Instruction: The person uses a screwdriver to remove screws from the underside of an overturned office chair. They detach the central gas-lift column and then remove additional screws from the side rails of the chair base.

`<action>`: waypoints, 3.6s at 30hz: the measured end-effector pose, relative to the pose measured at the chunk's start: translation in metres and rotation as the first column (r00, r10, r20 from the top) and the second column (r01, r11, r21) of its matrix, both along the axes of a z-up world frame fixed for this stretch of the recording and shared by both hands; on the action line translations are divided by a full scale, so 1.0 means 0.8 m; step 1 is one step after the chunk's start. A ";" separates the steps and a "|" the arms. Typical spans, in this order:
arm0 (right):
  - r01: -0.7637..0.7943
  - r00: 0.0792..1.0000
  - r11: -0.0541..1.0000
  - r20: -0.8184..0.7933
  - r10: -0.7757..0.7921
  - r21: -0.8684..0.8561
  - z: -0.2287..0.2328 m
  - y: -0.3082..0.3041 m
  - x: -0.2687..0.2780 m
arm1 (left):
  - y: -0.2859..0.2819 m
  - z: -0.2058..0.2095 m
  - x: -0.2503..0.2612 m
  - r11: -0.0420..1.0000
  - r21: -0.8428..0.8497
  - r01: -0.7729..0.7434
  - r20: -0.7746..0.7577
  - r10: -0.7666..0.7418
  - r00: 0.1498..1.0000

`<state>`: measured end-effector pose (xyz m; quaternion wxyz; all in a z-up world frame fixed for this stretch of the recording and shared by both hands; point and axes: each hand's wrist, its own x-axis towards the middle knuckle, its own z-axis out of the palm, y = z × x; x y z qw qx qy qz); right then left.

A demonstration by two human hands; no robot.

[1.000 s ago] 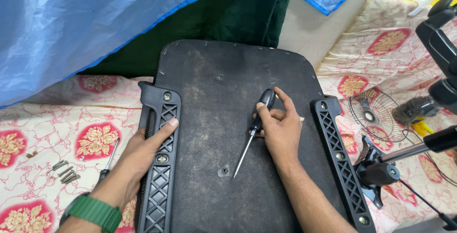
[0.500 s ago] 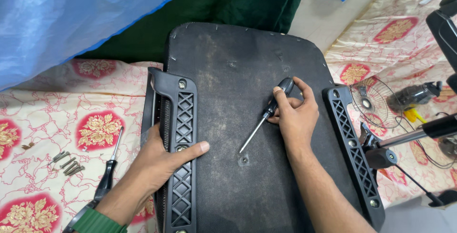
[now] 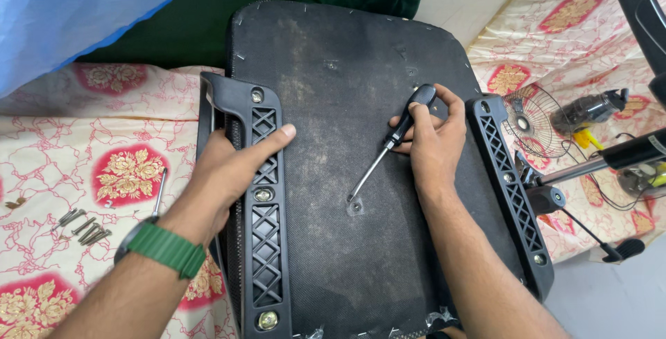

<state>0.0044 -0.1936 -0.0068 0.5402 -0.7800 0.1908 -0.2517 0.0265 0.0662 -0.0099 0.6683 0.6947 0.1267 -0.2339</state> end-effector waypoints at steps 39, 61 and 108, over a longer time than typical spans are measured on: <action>-0.134 0.990 0.969 0.063 0.123 0.209 0.021 0.027 0.010 | -0.001 -0.023 0.026 0.986 0.038 -0.162 0.234 0.149 0.961; -0.653 0.509 0.650 0.410 0.756 -0.389 0.070 0.116 0.066 | 0.004 -0.050 0.053 0.946 0.189 -0.264 0.909 -0.066 0.412; -0.513 0.683 0.720 0.287 0.672 -0.467 0.125 0.146 0.066 | 0.000 -0.052 0.059 0.936 0.207 -0.285 0.843 -0.023 0.537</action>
